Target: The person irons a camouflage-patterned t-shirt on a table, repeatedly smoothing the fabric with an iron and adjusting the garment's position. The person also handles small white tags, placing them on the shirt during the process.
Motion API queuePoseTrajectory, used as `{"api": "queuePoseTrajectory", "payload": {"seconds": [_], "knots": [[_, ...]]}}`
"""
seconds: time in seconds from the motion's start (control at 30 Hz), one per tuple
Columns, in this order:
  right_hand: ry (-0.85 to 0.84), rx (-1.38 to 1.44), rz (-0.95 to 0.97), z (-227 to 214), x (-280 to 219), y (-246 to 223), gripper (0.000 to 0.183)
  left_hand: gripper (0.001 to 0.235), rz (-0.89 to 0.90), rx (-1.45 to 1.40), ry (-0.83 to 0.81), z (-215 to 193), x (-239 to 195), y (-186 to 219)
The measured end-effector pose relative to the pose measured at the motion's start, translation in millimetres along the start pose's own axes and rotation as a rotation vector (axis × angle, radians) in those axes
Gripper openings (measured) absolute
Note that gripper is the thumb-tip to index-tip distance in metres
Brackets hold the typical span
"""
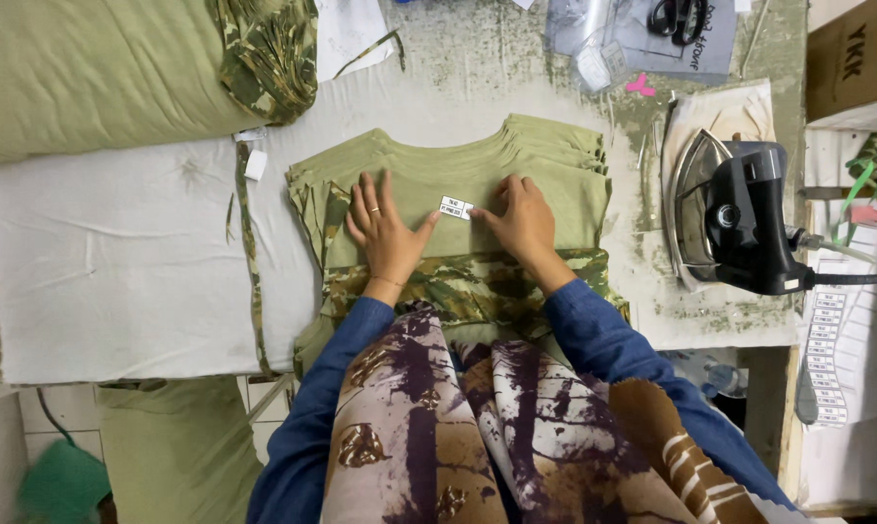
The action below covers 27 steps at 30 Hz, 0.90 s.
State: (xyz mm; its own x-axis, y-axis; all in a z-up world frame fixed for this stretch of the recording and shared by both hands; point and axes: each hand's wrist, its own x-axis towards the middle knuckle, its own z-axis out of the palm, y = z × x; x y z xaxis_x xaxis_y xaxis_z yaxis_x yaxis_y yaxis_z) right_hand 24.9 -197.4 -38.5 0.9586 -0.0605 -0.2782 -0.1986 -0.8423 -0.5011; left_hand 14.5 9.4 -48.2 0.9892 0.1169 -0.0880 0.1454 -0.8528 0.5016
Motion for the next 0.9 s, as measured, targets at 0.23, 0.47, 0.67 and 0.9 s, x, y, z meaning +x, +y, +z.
{"api": "queuePoseTrajectory", "payload": {"seconds": [0.23,0.47,0.67,0.9], "knots": [[0.007,0.014,-0.028,-2.3,6.1,3.8,0.050,0.110,-0.058,0.048,-0.078,3.9,7.2,2.7],[0.011,0.011,-0.045,0.9,2.5,4.3,0.049,0.113,-0.074,-0.018,-0.118,1.3,1.4,0.4],[0.014,0.003,-0.043,6.7,5.3,10.5,0.050,0.115,-0.056,-0.016,-0.111,6.5,1.5,-5.3],[0.009,-0.003,-0.043,6.8,5.3,11.0,0.049,0.110,-0.065,-0.002,-0.131,8.2,2.1,-4.7]]}}
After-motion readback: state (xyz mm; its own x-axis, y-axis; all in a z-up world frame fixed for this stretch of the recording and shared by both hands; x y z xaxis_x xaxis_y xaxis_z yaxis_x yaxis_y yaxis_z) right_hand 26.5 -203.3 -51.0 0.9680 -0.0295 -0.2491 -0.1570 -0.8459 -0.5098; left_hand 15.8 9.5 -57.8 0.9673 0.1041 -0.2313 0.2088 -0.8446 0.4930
